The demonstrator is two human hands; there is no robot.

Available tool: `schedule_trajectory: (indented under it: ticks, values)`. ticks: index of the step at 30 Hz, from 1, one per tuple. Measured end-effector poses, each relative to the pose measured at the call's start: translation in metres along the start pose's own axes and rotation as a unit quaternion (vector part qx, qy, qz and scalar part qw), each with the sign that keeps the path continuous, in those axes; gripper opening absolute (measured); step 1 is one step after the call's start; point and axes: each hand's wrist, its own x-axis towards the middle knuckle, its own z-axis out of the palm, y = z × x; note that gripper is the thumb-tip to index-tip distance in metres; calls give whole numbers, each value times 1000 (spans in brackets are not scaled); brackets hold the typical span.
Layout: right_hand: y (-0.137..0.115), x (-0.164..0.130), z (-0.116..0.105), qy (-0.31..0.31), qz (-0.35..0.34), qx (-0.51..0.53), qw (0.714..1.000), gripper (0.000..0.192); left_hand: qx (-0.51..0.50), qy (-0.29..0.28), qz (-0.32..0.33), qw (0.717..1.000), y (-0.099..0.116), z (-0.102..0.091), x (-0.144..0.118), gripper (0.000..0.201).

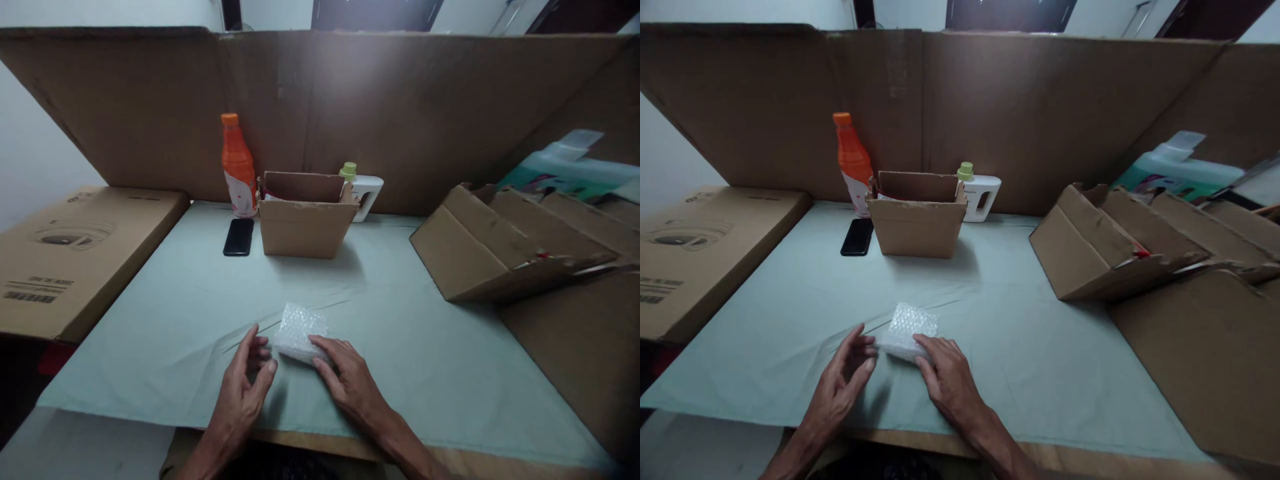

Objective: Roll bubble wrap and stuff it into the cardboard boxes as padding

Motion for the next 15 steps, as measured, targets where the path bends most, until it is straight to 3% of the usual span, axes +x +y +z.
schedule_trajectory:
  ticks: [2,4,7,9,11,13,15]
  values:
    - [-7,-1,0,-9,91,94,991,28,-145,-36,-97,984,5,5,-10,86]
    - [-17,-4,-1,-40,146,166,974,27,-234,-57,-147,959,11,13,-13,96]
    - [-23,-7,-4,-55,119,156,979,25,-278,-31,-163,946,20,22,-9,97]
    - [-19,-8,-10,-18,85,90,992,27,-244,-28,-145,958,23,24,-7,94]
    - [-14,-8,-18,5,78,72,994,46,-169,-47,-95,980,22,24,-8,91]
    - [-11,-5,-25,-23,84,120,989,66,-86,-72,-34,993,19,23,-10,87]
    - [-12,-1,-29,-71,75,158,982,55,-19,-109,20,994,15,22,-10,82]
